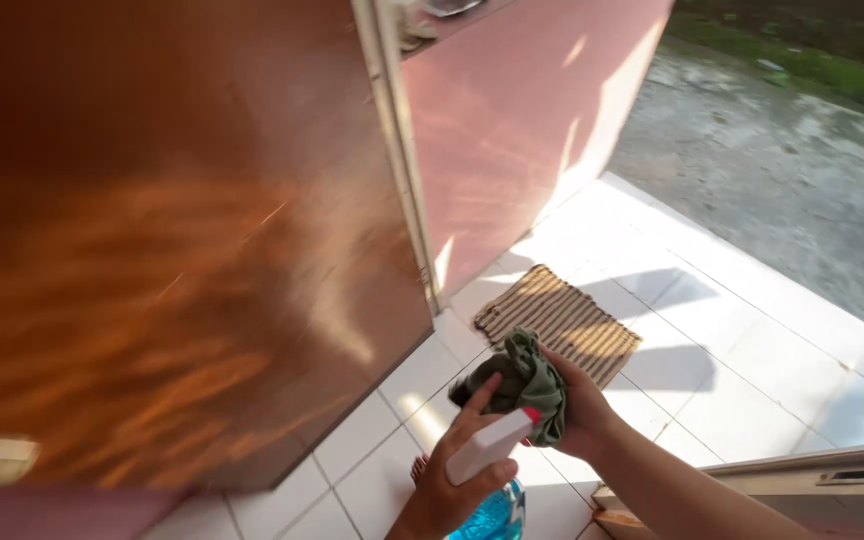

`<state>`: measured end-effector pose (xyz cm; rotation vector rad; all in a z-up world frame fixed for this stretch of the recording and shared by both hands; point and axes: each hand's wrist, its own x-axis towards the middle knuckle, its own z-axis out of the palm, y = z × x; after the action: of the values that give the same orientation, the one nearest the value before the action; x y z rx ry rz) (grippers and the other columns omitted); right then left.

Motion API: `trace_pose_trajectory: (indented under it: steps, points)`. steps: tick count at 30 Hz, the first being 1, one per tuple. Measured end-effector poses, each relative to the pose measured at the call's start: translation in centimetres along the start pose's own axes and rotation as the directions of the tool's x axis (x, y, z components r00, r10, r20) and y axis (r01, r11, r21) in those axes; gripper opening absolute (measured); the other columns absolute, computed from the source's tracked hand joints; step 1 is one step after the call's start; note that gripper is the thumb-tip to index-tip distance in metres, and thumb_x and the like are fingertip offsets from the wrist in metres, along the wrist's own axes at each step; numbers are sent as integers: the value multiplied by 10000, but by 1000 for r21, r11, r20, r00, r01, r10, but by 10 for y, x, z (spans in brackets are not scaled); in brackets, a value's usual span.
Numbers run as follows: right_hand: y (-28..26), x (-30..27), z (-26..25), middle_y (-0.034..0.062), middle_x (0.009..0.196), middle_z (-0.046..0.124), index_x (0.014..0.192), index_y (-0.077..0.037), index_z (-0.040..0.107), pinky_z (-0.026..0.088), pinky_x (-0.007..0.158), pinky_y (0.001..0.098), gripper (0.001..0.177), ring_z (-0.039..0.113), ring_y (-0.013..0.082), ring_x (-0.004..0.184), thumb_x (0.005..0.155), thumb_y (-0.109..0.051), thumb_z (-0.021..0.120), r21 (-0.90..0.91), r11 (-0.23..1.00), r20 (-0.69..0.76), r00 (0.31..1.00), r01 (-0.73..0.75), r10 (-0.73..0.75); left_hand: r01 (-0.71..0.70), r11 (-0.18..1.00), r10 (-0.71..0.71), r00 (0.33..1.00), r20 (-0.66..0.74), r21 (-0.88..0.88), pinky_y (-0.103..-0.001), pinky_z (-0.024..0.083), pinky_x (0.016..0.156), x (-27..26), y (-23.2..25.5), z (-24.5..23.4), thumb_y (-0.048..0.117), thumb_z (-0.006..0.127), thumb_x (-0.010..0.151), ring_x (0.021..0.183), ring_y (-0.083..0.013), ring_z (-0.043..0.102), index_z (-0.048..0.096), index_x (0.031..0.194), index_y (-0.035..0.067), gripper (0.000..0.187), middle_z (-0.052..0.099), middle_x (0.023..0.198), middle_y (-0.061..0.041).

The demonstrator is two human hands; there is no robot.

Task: Cleaning glass windows using a spray cleaner and a cloth.

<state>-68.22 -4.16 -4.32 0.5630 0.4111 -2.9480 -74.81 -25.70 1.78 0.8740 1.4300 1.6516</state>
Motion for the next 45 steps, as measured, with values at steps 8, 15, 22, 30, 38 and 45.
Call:
trace_pose_trajectory:
  steps: [8, 15, 22, 30, 38, 45]
  points:
    - [-65, 89, 43, 199, 1220, 703, 1245, -16, 652, 558, 961, 492, 620, 699, 326, 1086, 972, -544, 478, 74, 962, 7, 964, 265, -266, 126, 992, -123, 974, 188, -5, -315, 535, 923, 149, -13, -136, 222, 753, 879, 1066, -147, 638, 626, 1324, 7, 511, 717, 1156, -69]
    - [-105, 136, 43, 148, 1133, 734, 1227, -48, 677, 598, 901, 431, 602, 718, 273, 1014, 955, -554, 497, 158, 883, -146, 895, 441, -421, 160, 986, -131, 914, 385, -44, -325, 547, 883, 282, -39, -163, 193, 764, 891, 1020, -167, 671, 618, 1322, -7, 498, 727, 1098, -95]
    - [-180, 135, -76, 158, 1018, 731, 1148, -52, 690, 623, 729, 407, 620, 726, 271, 873, 969, -632, 562, 77, 900, -495, 800, 429, -339, 431, 902, -366, 770, 523, -3, -316, 550, 913, 398, -87, -91, 189, 762, 858, 1075, -166, 665, 560, 1353, 81, 546, 692, 1174, -77]
    - [-352, 87, -80, 129, 1177, 717, 1313, -64, 610, 602, 892, 407, 598, 716, 252, 1044, 933, -521, 539, 93, 765, -354, 739, 637, -573, 216, 974, -216, 802, 557, 67, -320, 539, 869, 555, -80, 8, 158, 756, 880, 1045, -171, 652, 592, 1351, 71, 506, 688, 1157, -71]
    - [-462, 35, -104, 150, 1177, 724, 1299, -54, 618, 602, 896, 414, 595, 725, 262, 1034, 922, -510, 551, 101, 613, -451, 585, 783, -673, 239, 962, -265, 706, 657, 131, -351, 560, 912, 669, -117, 109, 137, 735, 869, 1132, -191, 688, 566, 1401, 70, 562, 713, 1225, -91]
    - [-524, -23, -212, 130, 1077, 733, 1203, -57, 674, 612, 837, 374, 553, 726, 233, 935, 952, -549, 643, 223, 472, -612, 499, 853, -614, 177, 954, -285, 293, 913, 241, -355, 542, 905, 788, -167, 256, 121, 738, 852, 1076, -221, 692, 600, 1398, 32, 570, 731, 1160, -138]
